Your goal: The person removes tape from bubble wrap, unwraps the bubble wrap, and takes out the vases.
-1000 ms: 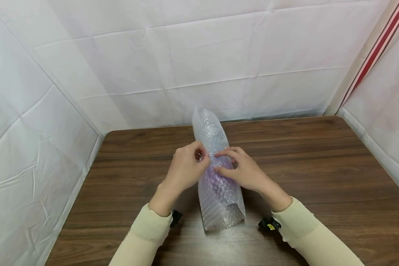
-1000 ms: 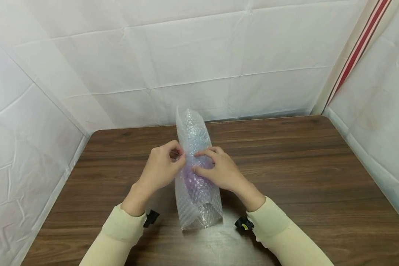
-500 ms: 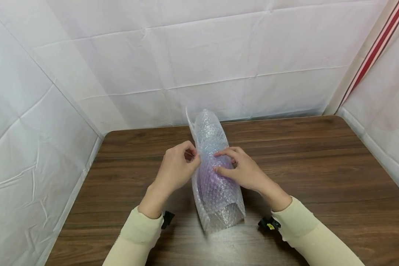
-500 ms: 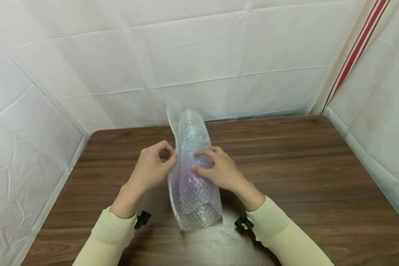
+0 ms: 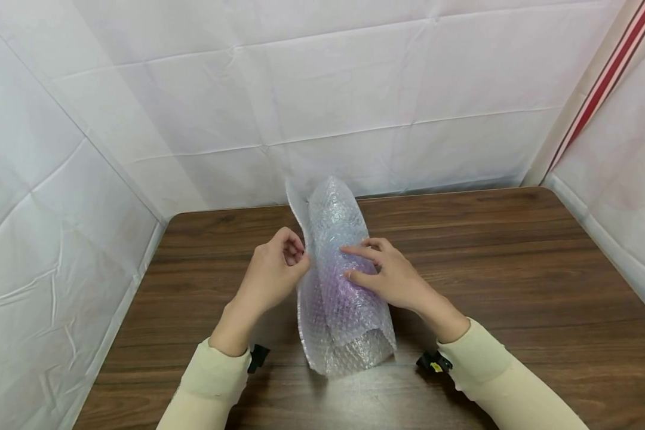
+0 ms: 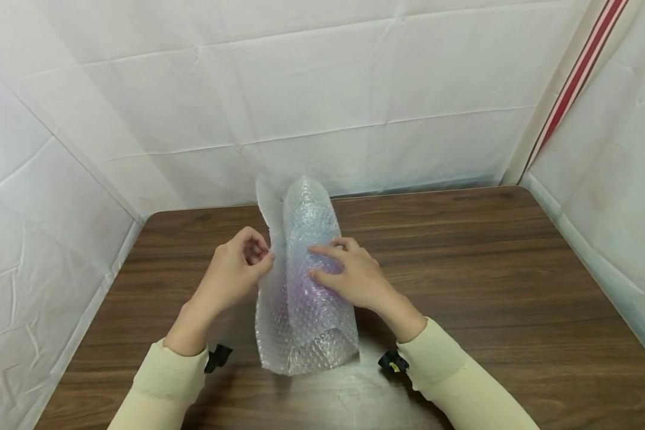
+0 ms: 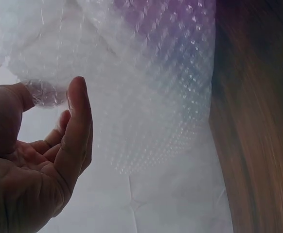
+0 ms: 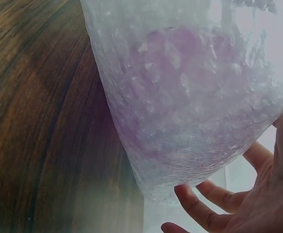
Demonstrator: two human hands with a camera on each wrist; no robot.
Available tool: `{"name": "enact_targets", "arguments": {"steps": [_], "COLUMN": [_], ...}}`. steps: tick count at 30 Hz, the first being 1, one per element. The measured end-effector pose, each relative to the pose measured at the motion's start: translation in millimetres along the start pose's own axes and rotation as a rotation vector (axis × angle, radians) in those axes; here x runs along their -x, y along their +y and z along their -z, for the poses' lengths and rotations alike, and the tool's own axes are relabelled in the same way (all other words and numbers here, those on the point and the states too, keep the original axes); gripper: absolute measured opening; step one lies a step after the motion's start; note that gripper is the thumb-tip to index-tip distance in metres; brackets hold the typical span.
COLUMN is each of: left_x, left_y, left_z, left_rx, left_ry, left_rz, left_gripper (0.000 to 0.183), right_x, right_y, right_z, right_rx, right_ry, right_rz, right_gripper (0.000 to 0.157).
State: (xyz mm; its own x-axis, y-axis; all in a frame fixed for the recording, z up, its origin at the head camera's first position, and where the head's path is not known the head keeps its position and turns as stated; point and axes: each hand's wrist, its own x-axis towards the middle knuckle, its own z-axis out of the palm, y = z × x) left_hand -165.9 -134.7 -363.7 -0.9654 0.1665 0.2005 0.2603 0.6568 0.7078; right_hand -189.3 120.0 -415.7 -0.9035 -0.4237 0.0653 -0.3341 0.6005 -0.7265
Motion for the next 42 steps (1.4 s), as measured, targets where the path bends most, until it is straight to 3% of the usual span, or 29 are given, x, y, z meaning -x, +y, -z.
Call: {"name": "enact_targets", "arguments": {"steps": [15, 28, 42], "left_x": [3.2, 4.7, 6.2], "left_y": [-15.8, -28.4, -40.0], "left_z": [13.5, 18.4, 23.6], "left_rx": [-0.038, -0.093, -0.114], "left_ry": [-0.082, -0.099, -0.135], "left_rz": [0.034, 0.017, 0.074], "left_gripper": [0.064, 0.062, 0.060], "right_x": [1, 2, 1], "right_y": [-1, -1, -2], "right_z": [-2.0, -2.0, -2.2], "right_rx": [0.047, 0.051, 0.037], "right_ry": [-0.012, -0.003, -0.001], "right_rz": [-0.011, -0.003, -0.012], "right_gripper": [0.047, 0.047, 0.045]}}
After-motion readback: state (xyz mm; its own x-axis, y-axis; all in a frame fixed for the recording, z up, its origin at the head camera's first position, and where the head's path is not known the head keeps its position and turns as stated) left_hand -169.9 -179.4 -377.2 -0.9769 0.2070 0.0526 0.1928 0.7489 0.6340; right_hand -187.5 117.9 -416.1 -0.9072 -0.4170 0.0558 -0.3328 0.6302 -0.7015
